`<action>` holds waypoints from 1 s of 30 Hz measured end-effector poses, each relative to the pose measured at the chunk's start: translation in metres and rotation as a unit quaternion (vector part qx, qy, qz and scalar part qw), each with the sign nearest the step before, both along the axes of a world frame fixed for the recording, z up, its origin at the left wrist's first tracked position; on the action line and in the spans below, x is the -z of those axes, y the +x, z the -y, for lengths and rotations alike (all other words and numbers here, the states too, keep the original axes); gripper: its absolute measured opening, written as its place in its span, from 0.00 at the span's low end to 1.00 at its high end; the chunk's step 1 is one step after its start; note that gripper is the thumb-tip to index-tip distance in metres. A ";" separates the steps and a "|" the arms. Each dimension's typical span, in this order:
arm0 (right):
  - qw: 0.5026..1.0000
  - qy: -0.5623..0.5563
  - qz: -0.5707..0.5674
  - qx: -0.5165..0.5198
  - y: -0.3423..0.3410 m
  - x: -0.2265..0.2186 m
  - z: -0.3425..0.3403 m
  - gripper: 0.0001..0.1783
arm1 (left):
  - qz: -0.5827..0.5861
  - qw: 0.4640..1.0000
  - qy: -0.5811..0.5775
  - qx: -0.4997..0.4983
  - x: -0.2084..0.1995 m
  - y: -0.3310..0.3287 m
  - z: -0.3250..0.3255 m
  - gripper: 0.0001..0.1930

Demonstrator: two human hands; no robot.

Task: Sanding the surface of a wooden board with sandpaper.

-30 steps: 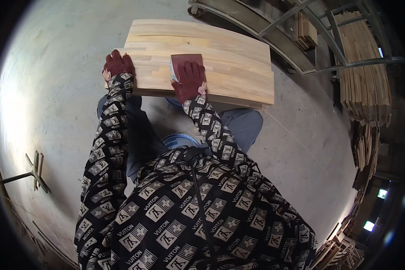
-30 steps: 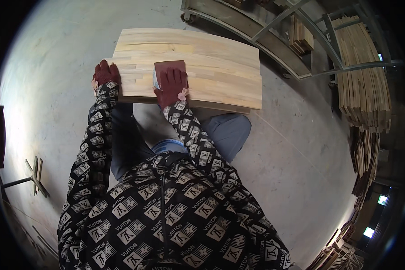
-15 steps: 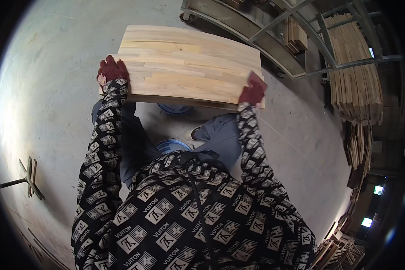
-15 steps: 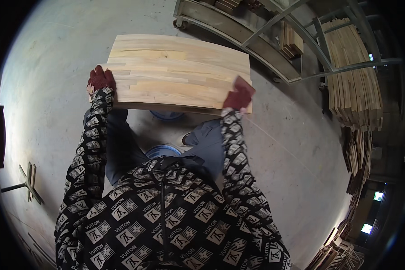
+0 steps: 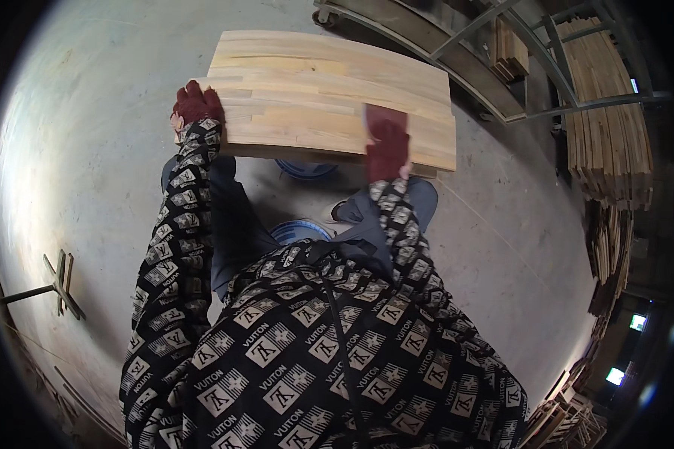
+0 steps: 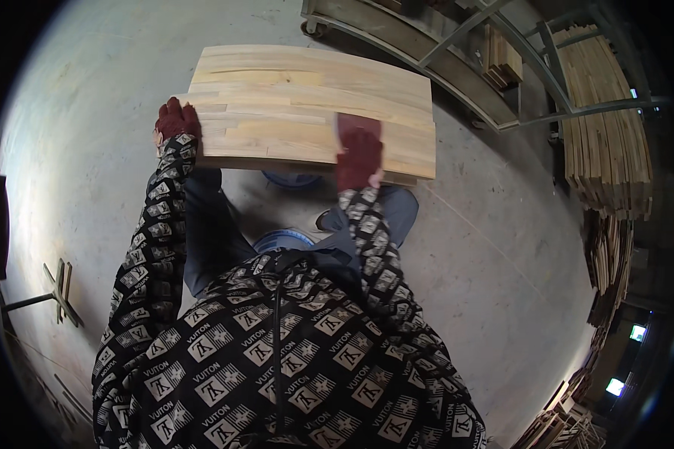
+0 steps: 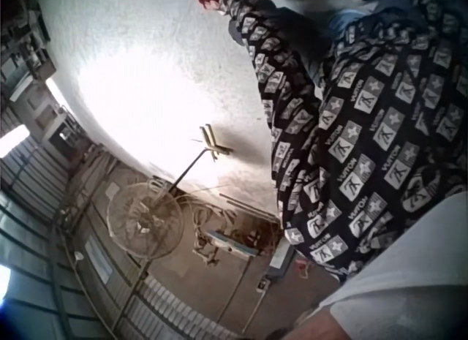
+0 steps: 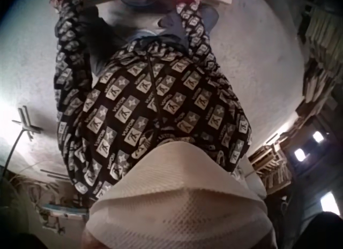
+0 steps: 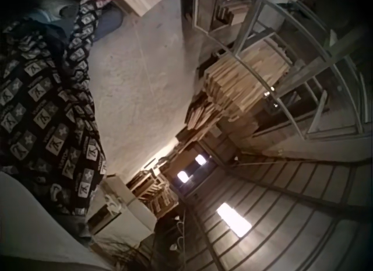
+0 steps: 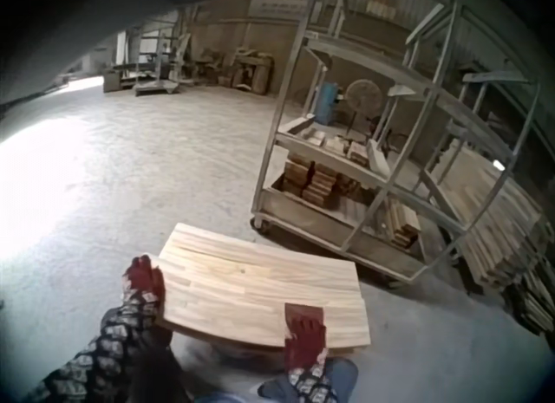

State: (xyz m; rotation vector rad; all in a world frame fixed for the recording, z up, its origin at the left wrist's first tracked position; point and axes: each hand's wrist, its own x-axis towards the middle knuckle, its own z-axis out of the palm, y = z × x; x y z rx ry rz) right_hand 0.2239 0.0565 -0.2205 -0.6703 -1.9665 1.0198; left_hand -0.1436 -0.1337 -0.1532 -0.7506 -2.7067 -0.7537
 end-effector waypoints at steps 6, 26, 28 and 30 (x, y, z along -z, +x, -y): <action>0.879 0.253 0.312 0.256 0.000 -0.068 0.003 0.18 | -0.085 0.991 -0.094 0.033 -0.014 0.000 0.005 0.24; 0.946 0.152 0.233 0.164 -0.047 -0.064 -0.072 0.26 | -0.190 0.881 -0.093 0.423 0.022 0.192 -0.122 0.17; 0.892 0.291 0.323 0.123 -0.046 -0.060 -0.066 0.25 | -0.166 0.925 0.008 0.341 0.032 0.204 -0.125 0.16; 0.897 0.311 0.287 0.130 -0.043 -0.054 -0.065 0.23 | -0.140 0.921 0.003 0.364 0.018 0.200 -0.113 0.16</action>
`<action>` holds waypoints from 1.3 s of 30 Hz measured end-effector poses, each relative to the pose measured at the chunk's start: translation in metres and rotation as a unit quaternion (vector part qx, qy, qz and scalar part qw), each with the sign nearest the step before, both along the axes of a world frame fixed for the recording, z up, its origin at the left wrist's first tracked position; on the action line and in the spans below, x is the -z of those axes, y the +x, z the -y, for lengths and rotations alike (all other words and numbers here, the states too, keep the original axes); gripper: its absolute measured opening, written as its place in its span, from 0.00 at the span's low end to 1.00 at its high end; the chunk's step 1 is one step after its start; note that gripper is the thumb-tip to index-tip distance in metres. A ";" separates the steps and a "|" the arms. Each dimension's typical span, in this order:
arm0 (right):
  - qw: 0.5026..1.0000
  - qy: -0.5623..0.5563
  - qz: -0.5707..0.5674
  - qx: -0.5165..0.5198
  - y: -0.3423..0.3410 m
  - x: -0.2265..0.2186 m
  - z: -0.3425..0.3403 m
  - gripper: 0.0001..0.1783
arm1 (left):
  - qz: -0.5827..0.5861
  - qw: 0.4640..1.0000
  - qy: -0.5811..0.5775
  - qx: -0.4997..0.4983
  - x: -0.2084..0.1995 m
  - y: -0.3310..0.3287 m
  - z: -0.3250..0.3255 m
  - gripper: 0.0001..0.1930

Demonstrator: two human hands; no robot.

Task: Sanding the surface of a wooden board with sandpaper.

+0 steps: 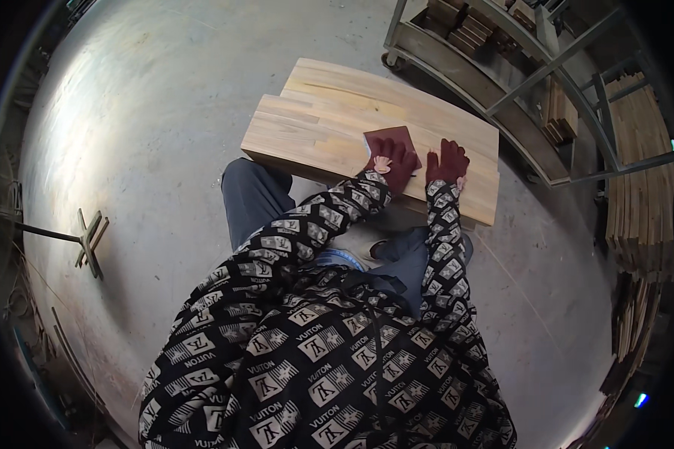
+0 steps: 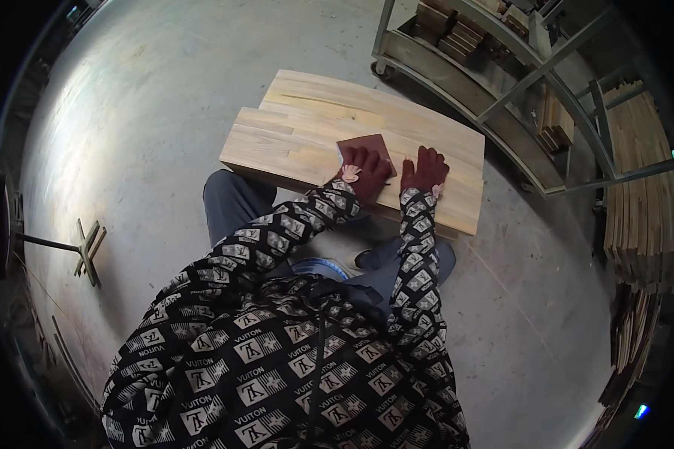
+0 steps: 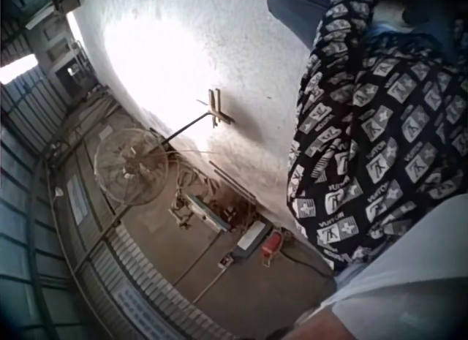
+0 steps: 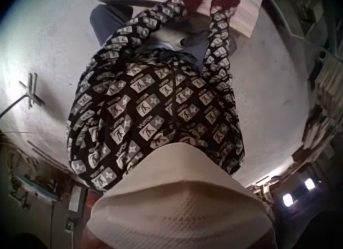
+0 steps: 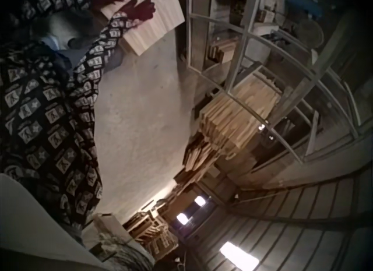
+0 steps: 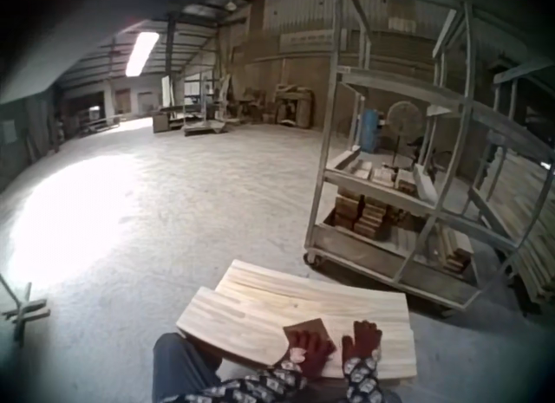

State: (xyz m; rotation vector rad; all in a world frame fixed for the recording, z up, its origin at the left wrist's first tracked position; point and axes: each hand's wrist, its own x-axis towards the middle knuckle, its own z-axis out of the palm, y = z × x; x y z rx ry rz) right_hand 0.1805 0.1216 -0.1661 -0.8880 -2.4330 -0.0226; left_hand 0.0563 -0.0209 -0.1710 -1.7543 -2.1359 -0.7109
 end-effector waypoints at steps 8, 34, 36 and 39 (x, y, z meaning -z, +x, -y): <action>1.000 0.008 -0.011 0.014 0.001 -0.011 0.001 0.23 | 0.022 0.984 -0.081 -0.158 -0.018 -0.161 0.121 0.19; 0.998 0.050 -0.012 0.024 0.004 -0.001 0.005 0.22 | 0.060 0.917 -0.140 -0.369 0.018 -0.191 0.119 0.19; 0.995 0.093 -0.031 0.017 0.001 0.006 0.002 0.21 | 0.046 0.934 -0.152 -0.321 0.036 -0.159 0.081 0.18; 0.996 0.083 -0.011 0.033 0.004 0.007 0.000 0.21 | 0.040 0.973 -0.139 -0.179 0.042 -0.070 0.006 0.18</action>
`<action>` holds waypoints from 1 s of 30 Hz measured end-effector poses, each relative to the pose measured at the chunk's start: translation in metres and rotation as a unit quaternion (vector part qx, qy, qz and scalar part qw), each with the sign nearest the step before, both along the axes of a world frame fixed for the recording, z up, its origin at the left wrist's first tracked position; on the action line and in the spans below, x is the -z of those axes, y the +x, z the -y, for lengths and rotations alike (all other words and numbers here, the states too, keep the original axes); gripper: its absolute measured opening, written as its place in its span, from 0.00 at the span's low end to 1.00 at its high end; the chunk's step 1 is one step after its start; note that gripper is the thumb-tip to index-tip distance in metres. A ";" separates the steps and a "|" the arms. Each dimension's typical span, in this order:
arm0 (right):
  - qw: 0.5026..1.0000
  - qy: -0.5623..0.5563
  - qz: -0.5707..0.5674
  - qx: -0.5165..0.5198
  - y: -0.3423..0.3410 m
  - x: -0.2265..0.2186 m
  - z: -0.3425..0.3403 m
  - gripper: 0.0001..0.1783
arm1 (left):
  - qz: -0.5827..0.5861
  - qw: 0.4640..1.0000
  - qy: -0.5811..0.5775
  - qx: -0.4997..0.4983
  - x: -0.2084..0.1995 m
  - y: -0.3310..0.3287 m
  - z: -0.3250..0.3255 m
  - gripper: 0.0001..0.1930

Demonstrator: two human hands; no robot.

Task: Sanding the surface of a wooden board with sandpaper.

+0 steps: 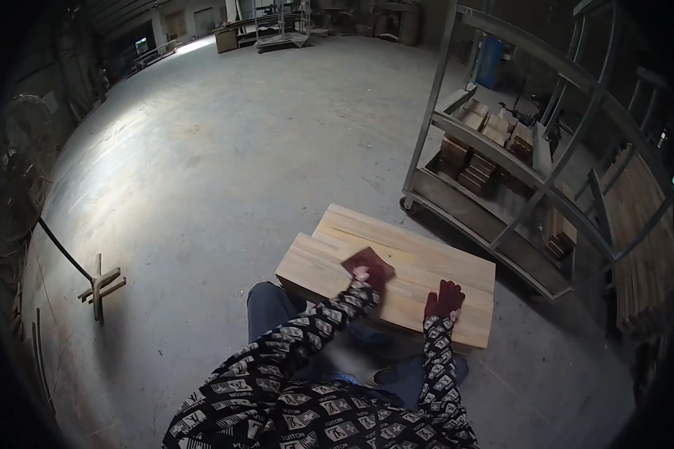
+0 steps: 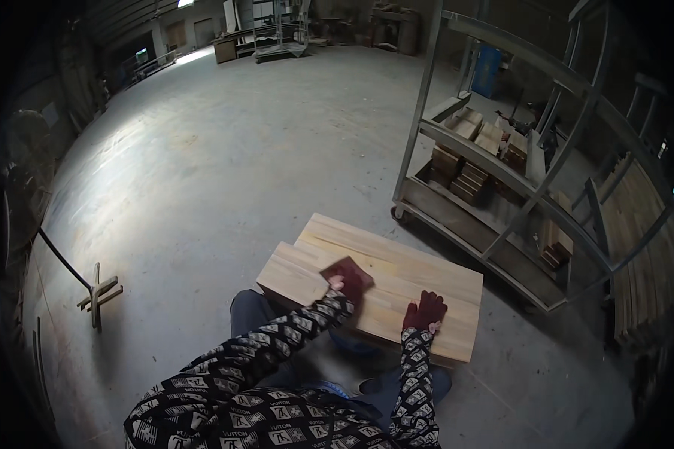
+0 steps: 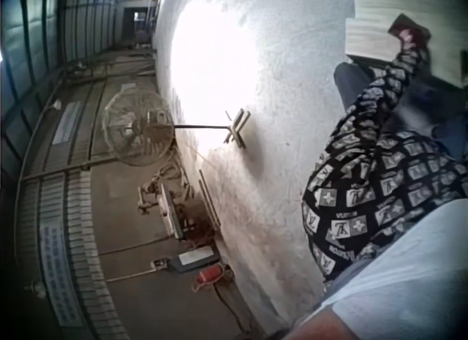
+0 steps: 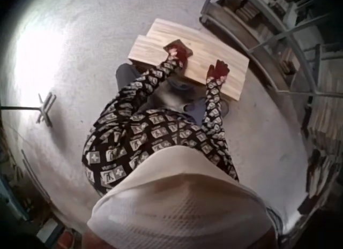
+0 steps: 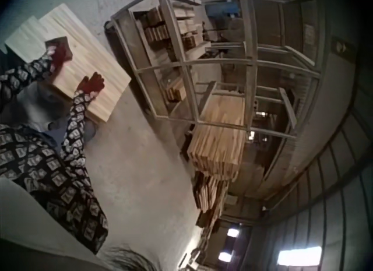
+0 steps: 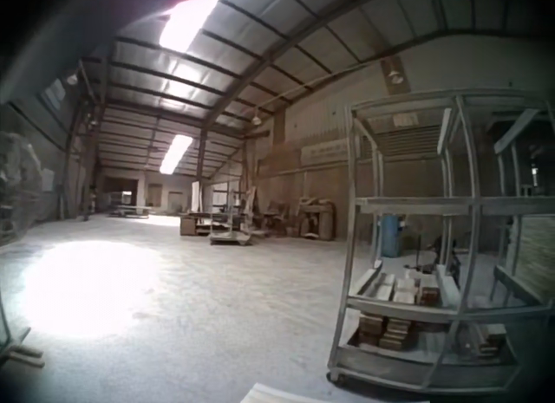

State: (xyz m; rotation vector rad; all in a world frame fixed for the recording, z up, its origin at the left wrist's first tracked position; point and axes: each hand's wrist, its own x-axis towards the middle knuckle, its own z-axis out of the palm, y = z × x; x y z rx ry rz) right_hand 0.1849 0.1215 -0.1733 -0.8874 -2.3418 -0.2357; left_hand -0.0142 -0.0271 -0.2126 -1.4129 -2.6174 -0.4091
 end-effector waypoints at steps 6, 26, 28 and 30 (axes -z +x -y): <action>0.994 -0.103 -0.003 -0.016 0.013 -0.010 0.001 0.24 | 0.060 0.967 -0.033 0.246 -0.056 0.075 -0.028 0.19; 0.994 -0.106 -0.014 -0.008 0.000 -0.027 0.007 0.19 | -0.049 0.986 0.035 0.153 -0.063 0.084 -0.028 0.24; 0.995 -0.087 -0.037 -0.027 -0.005 -0.020 0.008 0.20 | 0.073 0.975 0.076 0.197 -0.055 0.051 -0.021 0.24; 0.995 -0.081 -0.043 -0.039 -0.009 -0.021 0.009 0.21 | 0.029 0.988 0.079 0.126 -0.030 -0.001 0.000 0.26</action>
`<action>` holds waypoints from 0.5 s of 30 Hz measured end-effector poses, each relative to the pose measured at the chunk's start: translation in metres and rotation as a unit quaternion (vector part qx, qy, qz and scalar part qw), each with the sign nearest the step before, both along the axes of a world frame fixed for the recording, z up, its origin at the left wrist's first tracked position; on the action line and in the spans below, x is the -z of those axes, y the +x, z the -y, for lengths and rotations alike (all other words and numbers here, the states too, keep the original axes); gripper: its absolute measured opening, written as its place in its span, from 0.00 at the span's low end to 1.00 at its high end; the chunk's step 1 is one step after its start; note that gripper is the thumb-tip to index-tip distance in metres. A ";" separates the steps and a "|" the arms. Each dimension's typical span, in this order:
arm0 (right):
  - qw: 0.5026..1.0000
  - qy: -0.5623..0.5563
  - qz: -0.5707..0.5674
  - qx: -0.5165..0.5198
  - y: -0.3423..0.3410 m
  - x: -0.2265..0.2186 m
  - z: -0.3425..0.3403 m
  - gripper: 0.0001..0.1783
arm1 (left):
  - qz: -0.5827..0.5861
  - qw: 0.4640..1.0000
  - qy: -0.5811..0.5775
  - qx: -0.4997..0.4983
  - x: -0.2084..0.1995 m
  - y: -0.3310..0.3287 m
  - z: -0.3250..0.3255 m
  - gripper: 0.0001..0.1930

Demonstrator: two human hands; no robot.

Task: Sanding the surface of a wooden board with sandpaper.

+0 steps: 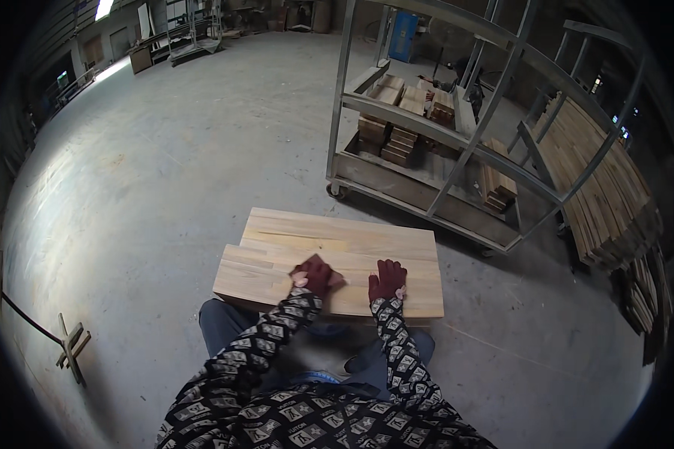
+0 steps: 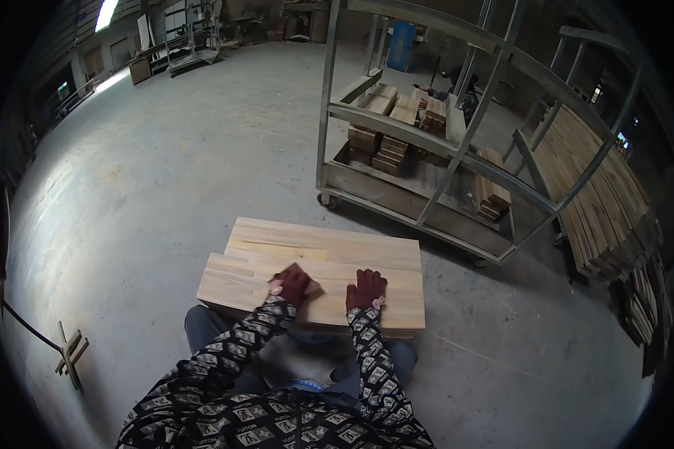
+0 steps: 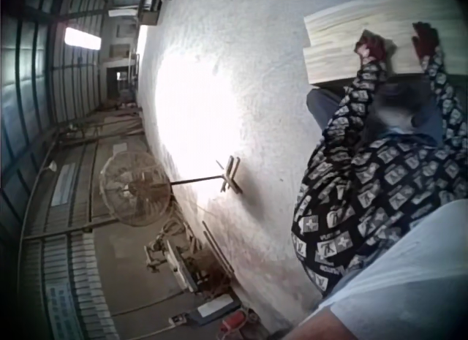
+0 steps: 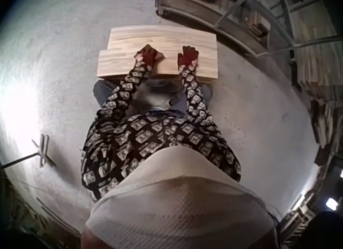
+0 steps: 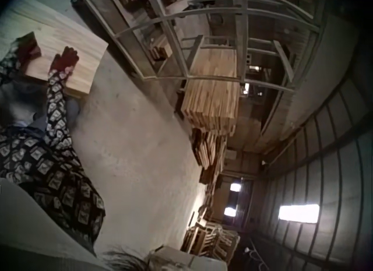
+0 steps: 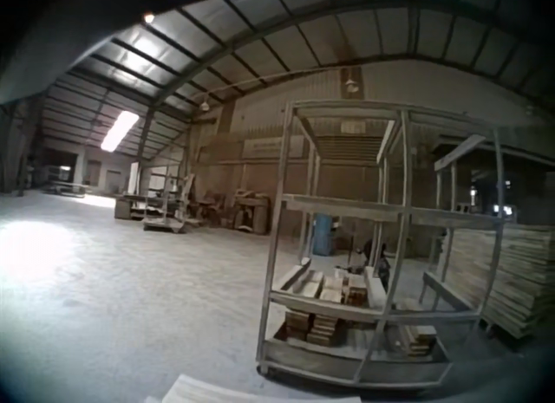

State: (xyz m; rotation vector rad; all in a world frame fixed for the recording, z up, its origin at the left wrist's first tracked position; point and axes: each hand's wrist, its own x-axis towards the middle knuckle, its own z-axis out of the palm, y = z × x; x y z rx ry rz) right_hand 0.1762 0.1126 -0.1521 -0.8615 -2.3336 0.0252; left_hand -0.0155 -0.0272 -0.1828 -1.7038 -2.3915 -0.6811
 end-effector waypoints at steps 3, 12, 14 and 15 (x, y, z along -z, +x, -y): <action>1.000 -0.010 0.002 0.003 0.001 -0.005 0.005 0.22 | -0.072 0.978 -0.038 -0.190 0.037 -0.096 0.055 0.25; 1.000 -0.002 0.019 0.024 0.002 -0.006 0.003 0.21 | -0.045 0.980 -0.088 -0.173 0.017 -0.030 0.002 0.21; 1.000 0.005 0.002 0.008 -0.002 -0.010 0.007 0.21 | -0.064 0.996 0.043 -0.045 0.022 0.036 -0.027 0.25; 0.999 -0.013 0.031 0.016 0.005 -0.001 -0.001 0.22 | -0.094 0.991 0.093 0.013 0.006 0.071 -0.035 0.25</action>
